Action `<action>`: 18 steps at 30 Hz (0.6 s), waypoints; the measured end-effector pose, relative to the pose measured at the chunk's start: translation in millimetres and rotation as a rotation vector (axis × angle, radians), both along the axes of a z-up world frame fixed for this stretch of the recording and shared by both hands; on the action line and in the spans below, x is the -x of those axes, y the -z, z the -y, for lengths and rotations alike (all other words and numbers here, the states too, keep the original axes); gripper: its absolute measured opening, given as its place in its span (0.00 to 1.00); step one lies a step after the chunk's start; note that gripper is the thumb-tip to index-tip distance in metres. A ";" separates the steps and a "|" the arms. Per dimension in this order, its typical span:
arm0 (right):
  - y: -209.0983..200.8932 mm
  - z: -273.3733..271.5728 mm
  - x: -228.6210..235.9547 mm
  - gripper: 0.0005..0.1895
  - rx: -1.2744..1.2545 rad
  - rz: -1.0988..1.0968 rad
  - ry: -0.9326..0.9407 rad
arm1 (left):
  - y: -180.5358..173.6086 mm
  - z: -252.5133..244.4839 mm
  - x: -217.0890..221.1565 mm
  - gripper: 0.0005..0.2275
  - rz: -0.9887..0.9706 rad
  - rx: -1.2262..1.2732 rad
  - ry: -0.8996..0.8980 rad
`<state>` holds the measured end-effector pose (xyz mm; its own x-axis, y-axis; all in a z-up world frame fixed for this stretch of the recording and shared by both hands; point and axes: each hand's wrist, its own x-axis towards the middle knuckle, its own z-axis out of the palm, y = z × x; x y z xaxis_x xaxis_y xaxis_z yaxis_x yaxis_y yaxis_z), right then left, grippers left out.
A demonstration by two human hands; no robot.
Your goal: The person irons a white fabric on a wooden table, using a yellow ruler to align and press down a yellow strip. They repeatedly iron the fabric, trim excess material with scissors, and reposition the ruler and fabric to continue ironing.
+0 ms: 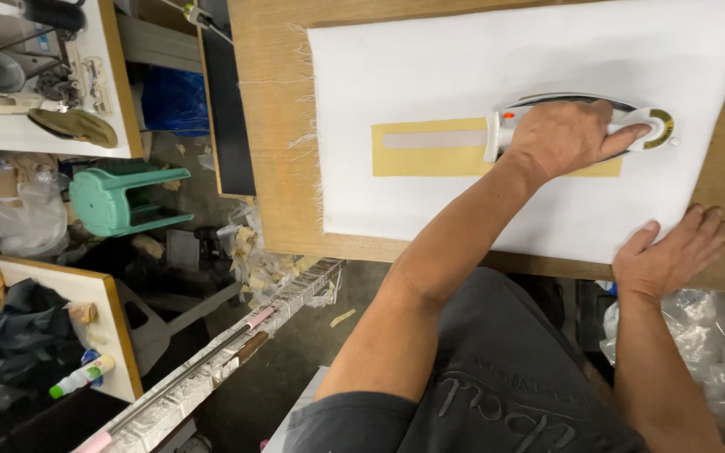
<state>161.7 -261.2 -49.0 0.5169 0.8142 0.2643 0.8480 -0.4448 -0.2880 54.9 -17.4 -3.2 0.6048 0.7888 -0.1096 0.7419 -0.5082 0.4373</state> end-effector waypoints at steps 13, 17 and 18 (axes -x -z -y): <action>4.9 1.4 -6.0 0.28 0.019 -0.017 0.038 | 22.6 2.0 -3.4 0.33 0.006 -0.112 0.051; 11.7 3.4 -10.0 0.28 0.036 -0.030 0.055 | 31.2 1.0 2.5 0.21 -0.085 -0.180 0.213; 13.6 6.1 -11.7 0.28 0.035 -0.024 0.050 | 37.4 2.1 3.6 0.17 -0.170 -0.279 0.394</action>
